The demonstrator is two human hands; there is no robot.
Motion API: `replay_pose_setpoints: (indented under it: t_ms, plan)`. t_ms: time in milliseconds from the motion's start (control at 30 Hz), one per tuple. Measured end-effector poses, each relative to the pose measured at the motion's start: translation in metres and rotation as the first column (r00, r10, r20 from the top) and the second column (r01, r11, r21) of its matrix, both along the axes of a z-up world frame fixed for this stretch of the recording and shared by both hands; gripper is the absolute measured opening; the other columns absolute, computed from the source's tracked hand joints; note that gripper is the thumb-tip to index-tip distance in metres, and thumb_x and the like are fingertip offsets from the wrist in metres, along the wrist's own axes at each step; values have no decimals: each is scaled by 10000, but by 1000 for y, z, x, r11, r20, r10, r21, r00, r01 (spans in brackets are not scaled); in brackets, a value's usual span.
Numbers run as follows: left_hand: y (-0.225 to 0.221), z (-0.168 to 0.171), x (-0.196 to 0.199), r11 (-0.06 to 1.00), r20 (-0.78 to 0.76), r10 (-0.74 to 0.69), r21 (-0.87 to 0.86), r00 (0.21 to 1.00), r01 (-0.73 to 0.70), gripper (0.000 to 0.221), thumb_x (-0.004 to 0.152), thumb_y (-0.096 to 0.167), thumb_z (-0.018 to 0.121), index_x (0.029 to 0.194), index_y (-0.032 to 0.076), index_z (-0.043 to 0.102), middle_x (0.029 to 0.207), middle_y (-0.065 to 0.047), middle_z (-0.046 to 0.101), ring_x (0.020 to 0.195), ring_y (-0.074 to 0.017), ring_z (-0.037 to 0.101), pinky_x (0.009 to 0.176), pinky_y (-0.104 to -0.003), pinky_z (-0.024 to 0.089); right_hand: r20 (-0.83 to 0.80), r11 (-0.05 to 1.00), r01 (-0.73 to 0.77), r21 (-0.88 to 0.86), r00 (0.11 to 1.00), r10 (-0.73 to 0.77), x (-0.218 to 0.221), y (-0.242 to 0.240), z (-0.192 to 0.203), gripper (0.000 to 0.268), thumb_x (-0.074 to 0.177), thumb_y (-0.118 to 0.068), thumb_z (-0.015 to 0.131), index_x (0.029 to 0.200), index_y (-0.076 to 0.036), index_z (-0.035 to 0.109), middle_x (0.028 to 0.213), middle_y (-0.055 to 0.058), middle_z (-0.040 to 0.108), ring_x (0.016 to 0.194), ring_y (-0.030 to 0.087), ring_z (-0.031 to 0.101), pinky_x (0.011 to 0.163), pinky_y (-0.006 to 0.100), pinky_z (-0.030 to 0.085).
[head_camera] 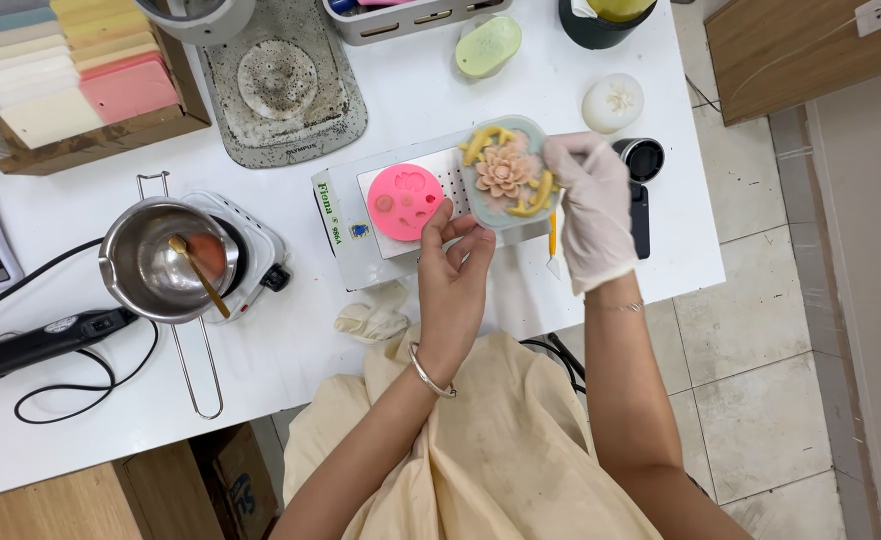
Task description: Unmolding a flower-shaped decorative candle from a silicone mold at a workbench.
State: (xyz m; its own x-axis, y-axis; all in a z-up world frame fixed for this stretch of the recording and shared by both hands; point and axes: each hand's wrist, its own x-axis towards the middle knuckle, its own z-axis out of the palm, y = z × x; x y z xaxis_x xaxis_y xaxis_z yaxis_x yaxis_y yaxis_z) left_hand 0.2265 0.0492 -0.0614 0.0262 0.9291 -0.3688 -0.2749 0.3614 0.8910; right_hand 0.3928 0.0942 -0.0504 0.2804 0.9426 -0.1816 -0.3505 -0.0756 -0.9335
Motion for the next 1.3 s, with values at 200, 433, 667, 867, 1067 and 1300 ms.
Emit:
replay_pose_setpoints:
  t_ms: [200, 433, 667, 867, 1067, 1300]
  plan:
    - [6, 18, -3, 999, 25, 19, 31, 1000, -19, 477, 989, 168, 697, 1396, -52, 580, 1148, -57, 670, 919, -88, 597, 858, -240, 534, -99, 996, 74, -44, 992, -78, 6, -19, 36, 139, 1005, -79, 710, 1084, 8, 637, 998, 60, 693, 926, 109, 635, 917, 259, 521]
    - [7, 47, -20, 994, 90, -17, 105, 996, 8, 348, 1002, 186, 705, 1278, -26, 693, 1078, -25, 726, 950, -77, 640, 878, -241, 547, -235, 993, 117, 27, 966, -108, -7, -35, 71, 194, 1028, -11, 664, 1206, 27, 598, 1061, 84, 695, 939, 127, 663, 893, 267, 558]
    - [2, 66, -35, 991, 121, -68, 126, 990, 52, 341, 1030, 179, 684, 1298, -30, 699, 1094, -33, 736, 962, -84, 649, 902, -248, 552, -230, 985, 148, 93, 965, -123, -16, -51, 84, 309, 1063, -19, 679, 1339, 50, 558, 1105, 114, 706, 958, 135, 678, 895, 254, 569]
    - [-5, 74, -38, 976, 153, -106, 207, 982, 73, 349, 1063, 137, 633, 1367, -35, 629, 1258, -38, 699, 1093, -68, 633, 976, -227, 532, -210, 979, 177, 99, 966, -153, -28, -56, 95, 299, 1059, -10, 651, 1333, 45, 547, 1123, 122, 717, 1022, 148, 698, 964, 269, 568]
    - [-10, 77, -45, 944, -58, -142, 293, 988, 153, 343, 1091, 123, 582, 1404, -12, 612, 1188, -20, 691, 992, -45, 594, 882, -201, 518, -157, 986, 159, 51, 976, -149, -34, -57, 101, 328, 1040, 39, 595, 1365, 73, 572, 1174, 117, 701, 1048, 144, 688, 982, 271, 566]
    - [-5, 75, -56, 905, -247, -171, 343, 954, 251, 242, 1089, 128, 576, 1268, -22, 643, 978, -11, 640, 783, -54, 510, 689, -213, 470, -133, 995, 98, 34, 987, -93, -25, -59, 91, 246, 1001, 85, 578, 1239, 107, 636, 1164, 134, 715, 1034, 155, 701, 974, 270, 579]
